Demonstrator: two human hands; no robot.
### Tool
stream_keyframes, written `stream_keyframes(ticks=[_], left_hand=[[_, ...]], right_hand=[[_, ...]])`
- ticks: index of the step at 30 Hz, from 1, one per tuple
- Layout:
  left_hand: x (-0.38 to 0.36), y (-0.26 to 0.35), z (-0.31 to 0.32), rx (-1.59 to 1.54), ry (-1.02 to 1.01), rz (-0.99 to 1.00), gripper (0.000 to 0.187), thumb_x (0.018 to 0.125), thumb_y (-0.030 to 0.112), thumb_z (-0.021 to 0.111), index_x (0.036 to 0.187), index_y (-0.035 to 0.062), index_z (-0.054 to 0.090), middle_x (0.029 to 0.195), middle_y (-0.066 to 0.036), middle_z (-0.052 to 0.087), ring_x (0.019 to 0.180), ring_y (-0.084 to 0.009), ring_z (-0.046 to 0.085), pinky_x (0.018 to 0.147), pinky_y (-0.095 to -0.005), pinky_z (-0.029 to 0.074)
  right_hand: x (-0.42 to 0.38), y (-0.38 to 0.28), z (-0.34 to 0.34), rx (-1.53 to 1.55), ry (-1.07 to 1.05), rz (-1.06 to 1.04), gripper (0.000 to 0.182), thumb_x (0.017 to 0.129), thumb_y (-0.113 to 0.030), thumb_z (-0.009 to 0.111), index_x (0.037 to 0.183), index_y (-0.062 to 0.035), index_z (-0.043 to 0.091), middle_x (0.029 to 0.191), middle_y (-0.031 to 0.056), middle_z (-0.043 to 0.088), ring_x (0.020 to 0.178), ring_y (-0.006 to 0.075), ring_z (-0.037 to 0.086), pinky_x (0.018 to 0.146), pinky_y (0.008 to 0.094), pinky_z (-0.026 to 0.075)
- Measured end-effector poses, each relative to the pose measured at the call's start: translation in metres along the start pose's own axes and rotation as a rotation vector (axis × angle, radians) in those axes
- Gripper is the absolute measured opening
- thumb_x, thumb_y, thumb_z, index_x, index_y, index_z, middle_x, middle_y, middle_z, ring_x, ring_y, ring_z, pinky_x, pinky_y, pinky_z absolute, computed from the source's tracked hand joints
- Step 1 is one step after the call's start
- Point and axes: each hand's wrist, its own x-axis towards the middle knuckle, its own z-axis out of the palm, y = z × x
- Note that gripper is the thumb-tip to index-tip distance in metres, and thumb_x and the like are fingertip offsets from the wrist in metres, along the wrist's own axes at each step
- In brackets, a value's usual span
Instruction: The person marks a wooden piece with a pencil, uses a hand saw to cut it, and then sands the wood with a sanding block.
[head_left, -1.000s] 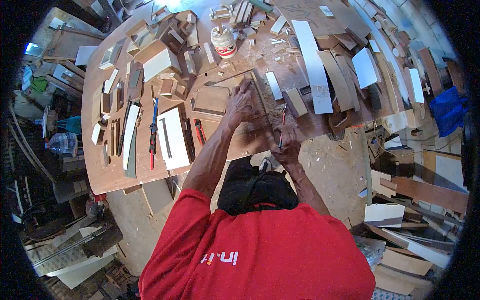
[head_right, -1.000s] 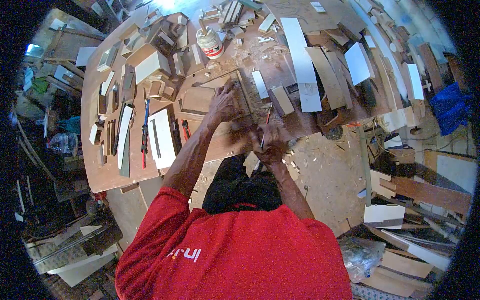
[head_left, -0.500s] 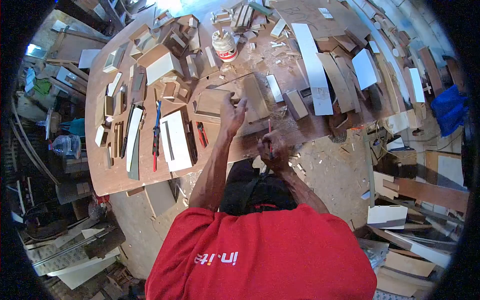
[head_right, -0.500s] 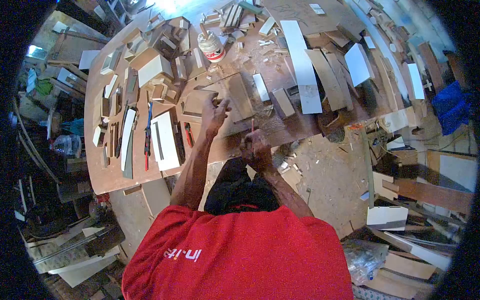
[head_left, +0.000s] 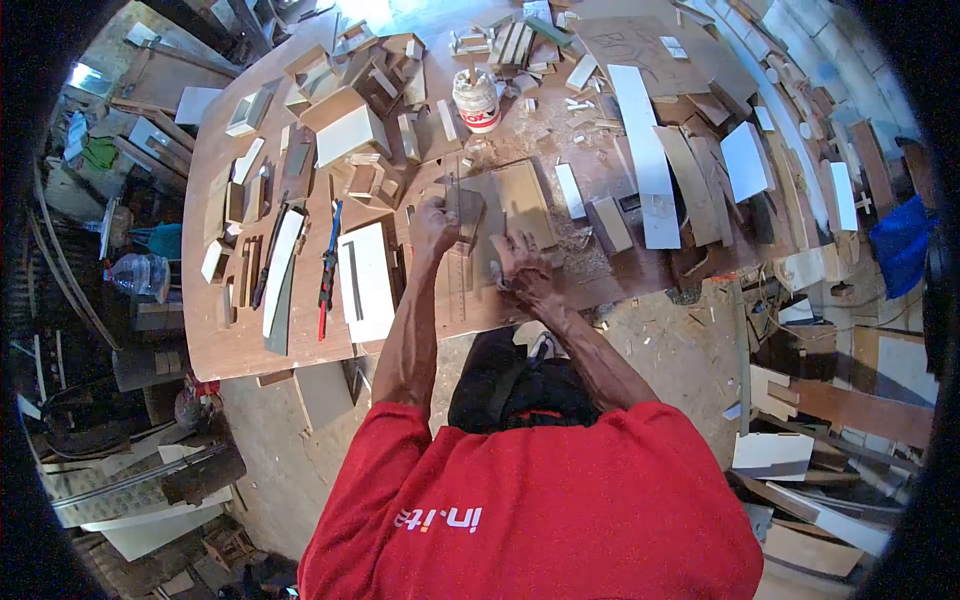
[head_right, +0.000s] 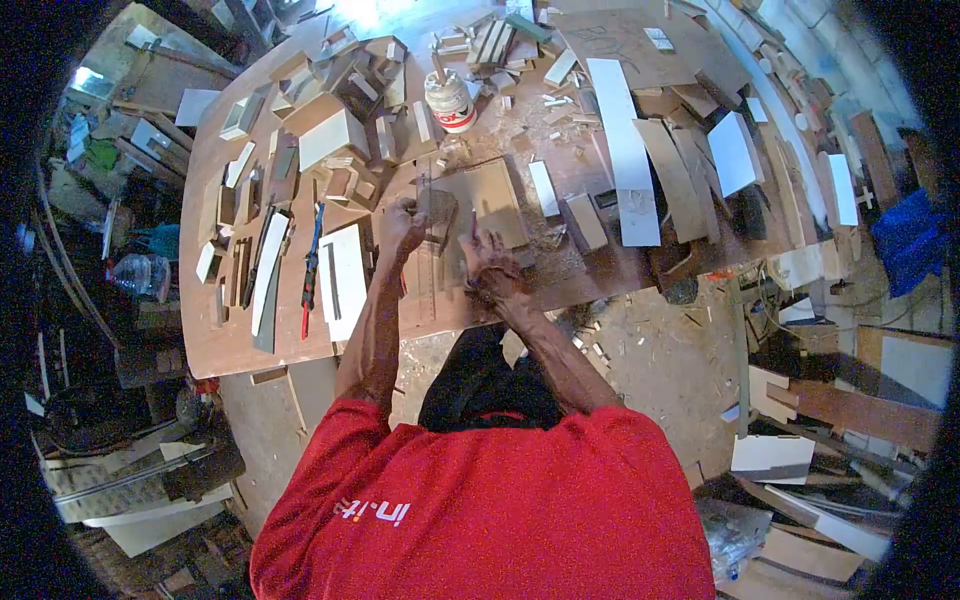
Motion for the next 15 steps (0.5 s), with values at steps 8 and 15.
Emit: stream_keyframes(ticks=[8,15], left_hand=[[-0.014,0.023,-0.017,0.212,-0.034,-0.079,0.03,0.076,0.025,0.069,0.095,0.0018,0.067,0.088,-0.022,0.068,0.083,-0.0373,0.066,0.07,-0.0427,0.052],[-0.015,0.022,-0.017,0.233,-0.006,-0.08,0.028,0.076,0.023,0.068,0.094,0.0018,0.067,0.084,-0.021,0.068,0.081,-0.0378,0.066,0.07,-0.0437,0.051]], right_hand=[[0.022,-0.019,0.021,-0.002,-0.147,0.069,0.058,0.079,-0.037,0.065,0.127,-0.0099,0.05,0.112,0.0191,0.046,0.105,0.0394,0.049,0.078,0.051,0.049],[0.021,-0.027,-0.018,0.124,-0.148,0.139,0.051,0.082,-0.037,0.062,0.124,-0.01,0.052,0.118,0.0198,0.048,0.109,0.0396,0.05,0.079,0.0506,0.05]])
